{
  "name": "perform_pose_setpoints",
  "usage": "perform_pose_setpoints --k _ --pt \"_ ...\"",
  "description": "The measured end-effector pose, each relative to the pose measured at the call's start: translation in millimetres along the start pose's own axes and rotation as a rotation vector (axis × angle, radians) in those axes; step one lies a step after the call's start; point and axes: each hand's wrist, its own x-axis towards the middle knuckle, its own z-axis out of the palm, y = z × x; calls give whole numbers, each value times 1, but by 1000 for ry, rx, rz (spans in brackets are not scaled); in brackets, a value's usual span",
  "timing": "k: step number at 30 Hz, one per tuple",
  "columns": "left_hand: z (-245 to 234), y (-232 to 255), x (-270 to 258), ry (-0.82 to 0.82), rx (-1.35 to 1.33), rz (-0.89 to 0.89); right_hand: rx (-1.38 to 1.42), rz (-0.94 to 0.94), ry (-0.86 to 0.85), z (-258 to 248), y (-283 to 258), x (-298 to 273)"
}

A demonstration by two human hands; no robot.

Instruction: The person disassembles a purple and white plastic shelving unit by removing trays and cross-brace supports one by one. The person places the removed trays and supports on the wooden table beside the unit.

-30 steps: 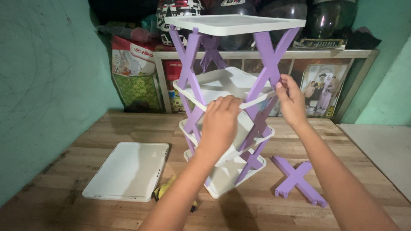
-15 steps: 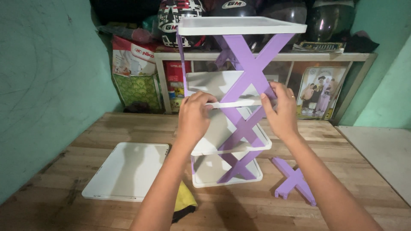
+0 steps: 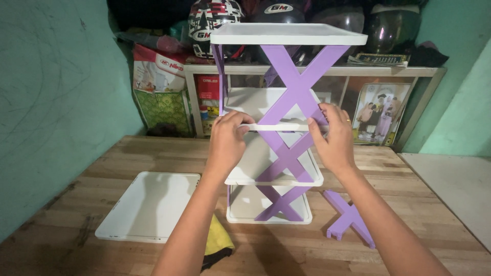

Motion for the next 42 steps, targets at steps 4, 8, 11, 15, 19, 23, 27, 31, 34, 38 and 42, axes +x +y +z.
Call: perform_pose_setpoints --k 4,8,11,15,19,23,27,31,34,38,42 --pt "-1 2 1 1 6 2 -2 6 -4 0 1 0" --pt "-1 5 1 -10 0 -12 21 12 5 2 4 0" --pt "-2 6 1 -15 23 11 83 94 -22 1 10 4" --pt "2 5 14 -66 -68 -102 202 220 -64 1 21 22" --pt "25 0 27 82 -188 -149 550 256 -29 7 31 43" --pt "54 -5 61 103 -689 -212 1137 407 5 10 34 81" --pt "78 2 98 169 -1091 -260 1470 478 -37 3 26 111" --pt "82 20 118 153 -1286 -259 1515 430 -77 5 20 126" --pt "81 33 126 191 -1375 -295 1540 487 -61 11 20 130" --pt "79 36 133 214 -1322 -310 1528 437 19 18 22 127" --pt "87 31 135 257 -1317 -213 1475 321 68 29 19 126"
